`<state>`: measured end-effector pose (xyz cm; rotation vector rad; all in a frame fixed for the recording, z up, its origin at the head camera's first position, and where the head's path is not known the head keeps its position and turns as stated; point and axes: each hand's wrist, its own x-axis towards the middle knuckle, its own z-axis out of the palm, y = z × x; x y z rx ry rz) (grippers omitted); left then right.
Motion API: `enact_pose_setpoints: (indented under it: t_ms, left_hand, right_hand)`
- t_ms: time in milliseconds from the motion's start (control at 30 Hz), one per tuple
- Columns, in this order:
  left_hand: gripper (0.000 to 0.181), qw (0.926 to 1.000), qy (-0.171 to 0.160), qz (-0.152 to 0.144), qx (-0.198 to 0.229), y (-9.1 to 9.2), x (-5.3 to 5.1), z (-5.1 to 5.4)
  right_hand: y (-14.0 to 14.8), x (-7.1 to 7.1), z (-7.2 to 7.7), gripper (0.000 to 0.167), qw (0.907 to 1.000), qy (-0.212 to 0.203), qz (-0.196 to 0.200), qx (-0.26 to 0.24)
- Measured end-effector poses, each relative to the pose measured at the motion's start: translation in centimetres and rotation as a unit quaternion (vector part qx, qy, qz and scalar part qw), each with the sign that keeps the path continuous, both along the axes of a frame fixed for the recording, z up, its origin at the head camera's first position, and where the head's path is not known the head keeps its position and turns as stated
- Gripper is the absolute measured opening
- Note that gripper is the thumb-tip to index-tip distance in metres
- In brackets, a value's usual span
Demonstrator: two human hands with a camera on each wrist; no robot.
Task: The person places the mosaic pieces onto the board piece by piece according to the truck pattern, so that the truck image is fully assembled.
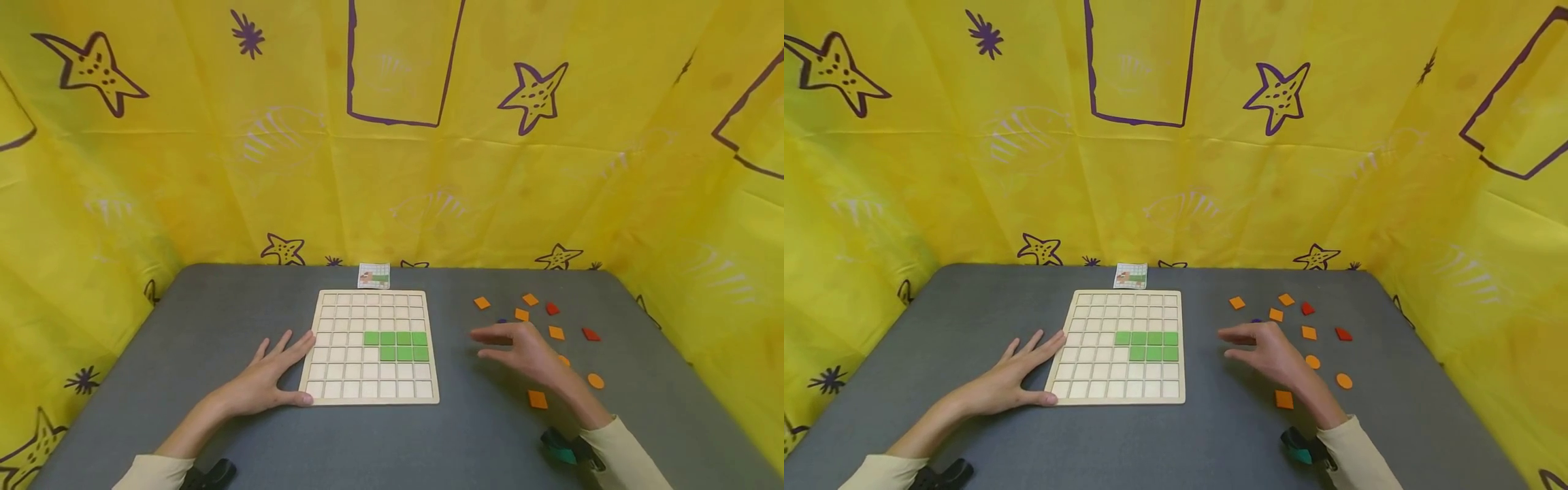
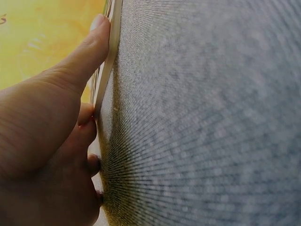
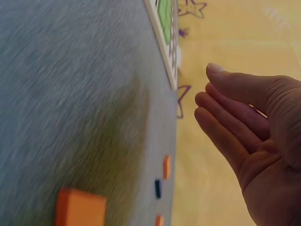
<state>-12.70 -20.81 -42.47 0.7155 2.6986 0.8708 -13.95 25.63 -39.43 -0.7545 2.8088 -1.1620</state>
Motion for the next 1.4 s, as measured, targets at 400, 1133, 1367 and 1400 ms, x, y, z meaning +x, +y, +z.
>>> enact_pose_setpoints:
  t_ms: [400,1133,1367,1400]
  left_hand:
    - [0.108,1.0,0.0,0.0,0.007,0.1,0.0,0.0]
    - [0.108,1.0,-0.002,0.002,0.005,0.0,0.1,-0.1]
    - [0.107,1.0,0.004,-0.001,0.007,0.0,0.0,-0.1]
    - [0.107,1.0,0.004,-0.002,0.007,0.0,0.0,-0.1]
  right_hand:
    - [4.7,1.7,-0.9,0.036,0.9988,0.004,-0.048,0.002]
    - [12.2,5.2,-1.5,0.04,0.994,0.05,-0.079,0.055]
    - [13.3,6.2,-1.8,0.039,0.9933,0.02,-0.093,0.064]
    - [13.5,6.4,-1.9,0.039,0.9932,0.012,-0.096,0.065]
